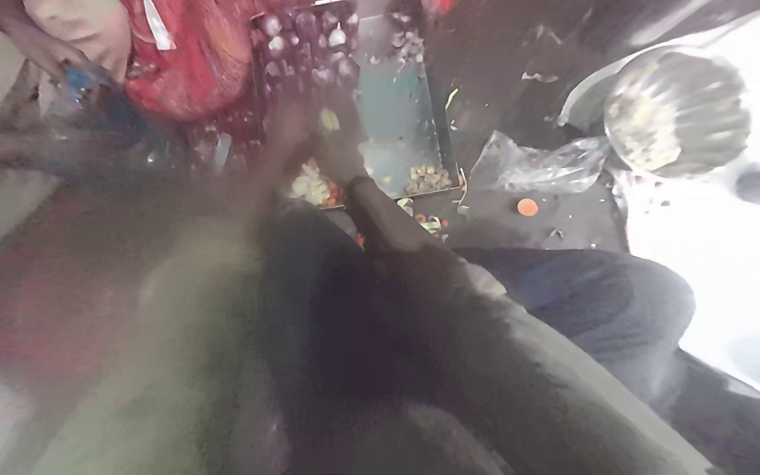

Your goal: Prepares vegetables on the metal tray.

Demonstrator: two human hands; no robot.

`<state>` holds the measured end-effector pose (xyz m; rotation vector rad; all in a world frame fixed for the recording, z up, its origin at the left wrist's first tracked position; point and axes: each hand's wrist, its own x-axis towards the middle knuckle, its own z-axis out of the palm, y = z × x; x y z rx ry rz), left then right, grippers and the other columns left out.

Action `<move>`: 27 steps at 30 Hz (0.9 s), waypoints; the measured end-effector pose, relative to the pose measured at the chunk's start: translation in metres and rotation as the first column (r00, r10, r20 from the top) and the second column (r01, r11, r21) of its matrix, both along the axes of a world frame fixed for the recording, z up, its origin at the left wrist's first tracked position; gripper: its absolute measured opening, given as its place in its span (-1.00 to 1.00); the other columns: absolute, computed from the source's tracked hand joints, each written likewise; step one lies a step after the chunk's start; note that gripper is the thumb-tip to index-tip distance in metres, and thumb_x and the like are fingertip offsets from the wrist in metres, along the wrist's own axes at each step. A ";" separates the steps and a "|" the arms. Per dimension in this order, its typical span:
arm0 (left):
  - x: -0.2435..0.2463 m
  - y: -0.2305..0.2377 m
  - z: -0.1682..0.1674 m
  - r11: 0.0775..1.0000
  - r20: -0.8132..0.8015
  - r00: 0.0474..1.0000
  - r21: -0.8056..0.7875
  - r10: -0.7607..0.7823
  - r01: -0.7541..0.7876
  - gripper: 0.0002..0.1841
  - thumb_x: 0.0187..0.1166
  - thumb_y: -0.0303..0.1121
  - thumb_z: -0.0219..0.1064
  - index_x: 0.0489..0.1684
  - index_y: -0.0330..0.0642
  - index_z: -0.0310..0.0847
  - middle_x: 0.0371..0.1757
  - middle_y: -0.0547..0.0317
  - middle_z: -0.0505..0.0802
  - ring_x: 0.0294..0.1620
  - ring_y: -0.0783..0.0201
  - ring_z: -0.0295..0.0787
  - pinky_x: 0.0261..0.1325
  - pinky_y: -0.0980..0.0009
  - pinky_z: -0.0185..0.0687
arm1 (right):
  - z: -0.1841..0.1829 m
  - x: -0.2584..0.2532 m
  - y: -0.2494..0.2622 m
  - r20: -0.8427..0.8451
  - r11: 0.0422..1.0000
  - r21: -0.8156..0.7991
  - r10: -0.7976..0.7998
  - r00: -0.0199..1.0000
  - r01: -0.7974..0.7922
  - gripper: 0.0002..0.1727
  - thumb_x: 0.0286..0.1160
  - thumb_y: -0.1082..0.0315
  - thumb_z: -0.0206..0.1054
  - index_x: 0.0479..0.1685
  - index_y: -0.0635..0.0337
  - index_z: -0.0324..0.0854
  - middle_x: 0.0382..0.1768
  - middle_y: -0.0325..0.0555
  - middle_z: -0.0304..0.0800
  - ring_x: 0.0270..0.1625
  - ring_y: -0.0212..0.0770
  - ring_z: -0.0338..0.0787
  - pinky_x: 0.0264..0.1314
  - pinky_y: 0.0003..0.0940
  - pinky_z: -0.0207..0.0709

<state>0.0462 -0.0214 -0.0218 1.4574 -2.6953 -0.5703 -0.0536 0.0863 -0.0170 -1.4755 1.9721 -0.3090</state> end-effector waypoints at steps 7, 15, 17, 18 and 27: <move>0.003 0.003 -0.005 1.000 -0.011 1.000 -0.014 0.010 -0.010 -0.69 0.63 -0.21 0.38 0.16 -0.17 0.83 0.31 -0.29 0.81 0.47 -0.28 0.65 0.63 -0.26 0.38 | -0.016 -0.004 0.024 0.062 0.995 0.079 -0.070 0.996 0.065 -0.59 0.66 0.19 0.21 0.31 0.28 0.60 0.18 0.19 0.78 0.17 0.15 0.85 0.10 0.22 0.72; 0.002 0.003 0.001 1.000 -0.029 1.000 -0.007 0.012 -0.012 -0.69 0.62 -0.27 0.37 0.22 -0.17 0.80 0.27 -0.29 0.83 0.43 -0.29 0.69 0.58 -0.31 0.44 | -0.008 0.001 0.087 -0.033 0.980 0.197 -0.008 0.999 0.014 -0.55 0.72 0.14 0.18 0.30 0.36 0.58 0.25 0.25 0.72 0.26 0.18 0.80 0.16 0.17 0.71; 0.003 0.010 0.005 0.999 -0.064 0.997 0.020 0.039 -0.038 -0.68 0.63 -0.29 0.38 0.26 -0.20 0.78 0.27 -0.28 0.83 0.41 -0.27 0.72 0.56 -0.28 0.46 | -0.006 0.002 0.101 -0.029 0.976 0.217 -0.018 0.999 0.024 -0.54 0.72 0.14 0.21 0.31 0.38 0.55 0.23 0.28 0.73 0.24 0.22 0.81 0.16 0.20 0.70; 0.004 0.010 0.003 0.999 -0.071 0.997 0.030 0.043 -0.041 -0.68 0.63 -0.28 0.38 0.23 -0.22 0.79 0.28 -0.28 0.83 0.42 -0.26 0.71 0.58 -0.26 0.46 | -0.003 0.002 0.109 -0.033 0.977 0.210 -0.024 0.999 0.031 -0.53 0.71 0.14 0.23 0.31 0.40 0.52 0.18 0.29 0.74 0.19 0.23 0.82 0.11 0.20 0.71; 0.012 -0.003 -0.013 0.998 -0.174 0.984 0.051 0.039 -0.031 -0.72 0.55 -0.35 0.46 0.16 -0.19 0.82 0.18 -0.10 0.90 0.27 -0.06 0.85 0.49 -0.13 0.63 | 0.011 -0.041 0.161 0.015 0.963 0.237 -0.136 0.991 0.129 -0.55 0.75 -0.02 0.17 0.13 0.24 0.59 -0.14 0.21 0.79 -0.05 0.23 0.85 -0.10 0.27 0.69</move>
